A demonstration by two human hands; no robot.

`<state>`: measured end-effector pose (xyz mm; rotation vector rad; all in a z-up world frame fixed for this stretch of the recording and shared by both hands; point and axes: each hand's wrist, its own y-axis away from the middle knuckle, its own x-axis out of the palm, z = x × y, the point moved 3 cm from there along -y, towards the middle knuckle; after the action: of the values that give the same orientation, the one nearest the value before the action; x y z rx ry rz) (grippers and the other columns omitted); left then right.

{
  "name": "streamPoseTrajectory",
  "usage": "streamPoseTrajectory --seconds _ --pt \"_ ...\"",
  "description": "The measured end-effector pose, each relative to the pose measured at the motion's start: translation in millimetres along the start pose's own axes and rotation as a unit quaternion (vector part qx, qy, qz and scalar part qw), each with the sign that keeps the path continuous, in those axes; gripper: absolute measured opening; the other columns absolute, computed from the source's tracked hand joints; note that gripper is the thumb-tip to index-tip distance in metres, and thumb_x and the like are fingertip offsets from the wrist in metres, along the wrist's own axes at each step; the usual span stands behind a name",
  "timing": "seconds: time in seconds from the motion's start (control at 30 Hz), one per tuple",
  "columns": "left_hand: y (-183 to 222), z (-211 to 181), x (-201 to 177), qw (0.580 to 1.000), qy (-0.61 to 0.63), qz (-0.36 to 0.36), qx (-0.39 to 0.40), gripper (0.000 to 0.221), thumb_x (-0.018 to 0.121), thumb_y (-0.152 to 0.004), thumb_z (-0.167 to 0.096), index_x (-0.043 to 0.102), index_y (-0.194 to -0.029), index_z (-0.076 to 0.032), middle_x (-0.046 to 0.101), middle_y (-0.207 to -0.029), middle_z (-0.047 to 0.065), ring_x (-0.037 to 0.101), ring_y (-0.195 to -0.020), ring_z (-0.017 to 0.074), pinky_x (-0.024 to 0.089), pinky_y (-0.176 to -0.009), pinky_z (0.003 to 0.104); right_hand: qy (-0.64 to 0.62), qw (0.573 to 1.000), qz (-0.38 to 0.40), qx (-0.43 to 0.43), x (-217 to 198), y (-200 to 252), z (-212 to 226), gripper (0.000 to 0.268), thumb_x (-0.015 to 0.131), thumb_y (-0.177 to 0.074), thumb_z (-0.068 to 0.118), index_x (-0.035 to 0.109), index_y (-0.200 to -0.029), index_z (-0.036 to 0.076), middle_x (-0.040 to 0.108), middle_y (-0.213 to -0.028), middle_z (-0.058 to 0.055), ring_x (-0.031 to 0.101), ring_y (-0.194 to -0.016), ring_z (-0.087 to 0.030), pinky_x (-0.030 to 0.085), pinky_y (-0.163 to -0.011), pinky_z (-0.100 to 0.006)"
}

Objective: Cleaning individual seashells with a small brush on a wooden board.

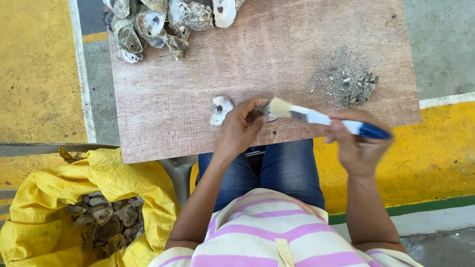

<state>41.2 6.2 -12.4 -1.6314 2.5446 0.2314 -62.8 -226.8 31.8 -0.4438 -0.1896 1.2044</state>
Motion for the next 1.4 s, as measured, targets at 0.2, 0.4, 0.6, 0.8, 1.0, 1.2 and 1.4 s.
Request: streamPoseTrajectory --seconds 0.2,0.4,0.6,0.8,1.0,1.2,1.4 --pt "2.9 -7.1 -2.5 0.997 -0.075 -0.029 0.021 0.039 0.074 -0.089 -0.003 0.069 -0.127 -0.004 0.07 -0.101 0.009 0.066 -0.077 0.0137 0.056 -0.066 0.029 0.104 0.993 -0.02 0.05 -8.0 -12.9 7.9 0.008 0.072 -0.112 0.003 0.07 -0.111 -0.005 0.073 -0.088 -0.015 0.069 -0.068 -0.013 0.055 -0.059 -0.021" --pt "1.0 0.1 -3.6 0.998 -0.062 -0.015 0.019 0.041 0.073 -0.089 -0.002 0.07 -0.13 -0.006 0.069 -0.097 0.01 0.061 -0.073 0.0154 0.053 -0.066 0.029 0.116 0.99 0.076 0.016 23.3 -22.7 17.0 0.01 0.071 -0.106 0.005 0.071 -0.113 -0.003 0.073 -0.084 -0.016 0.069 -0.066 -0.013 0.051 -0.053 -0.021" --pt "-1.8 -6.7 -3.5 0.997 -0.068 -0.028 0.023 0.043 0.074 -0.089 -0.006 0.069 -0.131 -0.005 0.071 -0.093 0.012 0.062 -0.071 0.0165 0.053 -0.066 0.031 0.035 0.999 0.009 -0.006 -11.5 -16.8 1.2 0.007 0.069 -0.11 0.005 0.072 -0.113 -0.001 0.073 -0.084 -0.012 0.072 -0.064 -0.012 0.058 -0.05 -0.021" --pt "-12.6 -5.0 0.9 0.996 -0.077 -0.02 -0.038 0.041 0.07 -0.092 -0.014 0.066 -0.131 -0.001 0.075 -0.091 0.011 0.066 -0.069 0.0111 0.056 -0.063 0.026 0.151 0.988 -0.008 0.022 0.4 -3.7 -3.7 0.008 0.068 -0.112 0.002 0.07 -0.112 -0.006 0.073 -0.088 -0.016 0.072 -0.072 -0.015 0.054 -0.057 -0.022" --pt "-16.7 1.8 2.5 0.994 -0.055 -0.028 -0.086 0.041 0.071 -0.09 -0.017 0.069 -0.129 -0.004 0.074 -0.077 0.006 0.055 -0.055 0.0068 0.046 -0.048 0.024 -0.009 0.999 0.022 -0.028 5.9 4.9 -4.8 0.009 0.07 -0.106 0.005 0.07 -0.112 0.0 0.072 -0.083 -0.013 0.072 -0.064 -0.013 0.058 -0.052 -0.022" --pt "-18.2 1.1 0.3 0.993 -0.058 -0.035 -0.093 0.04 0.071 -0.091 -0.018 0.069 -0.128 -0.003 0.072 -0.073 0.005 0.052 -0.052 0.0062 0.042 -0.046 0.024 0.068 0.996 -0.059 -0.019 -24.4 -3.6 -18.8 0.007 0.068 -0.112 0.003 0.071 -0.116 -0.002 0.074 -0.089 -0.016 0.074 -0.07 -0.016 0.061 -0.058 -0.024" --pt "-16.3 -0.8 0.0 0.995 -0.05 -0.027 -0.088 0.041 0.072 -0.089 -0.016 0.072 -0.129 -0.009 0.071 -0.073 0.003 0.049 -0.055 0.0061 0.042 -0.049 0.025 0.092 0.995 -0.005 0.049 -7.1 -1.4 -22.1 0.009 0.071 -0.111 0.003 0.071 -0.112 -0.006 0.071 -0.084 -0.017 0.069 -0.068 -0.014 0.054 -0.058 -0.023"
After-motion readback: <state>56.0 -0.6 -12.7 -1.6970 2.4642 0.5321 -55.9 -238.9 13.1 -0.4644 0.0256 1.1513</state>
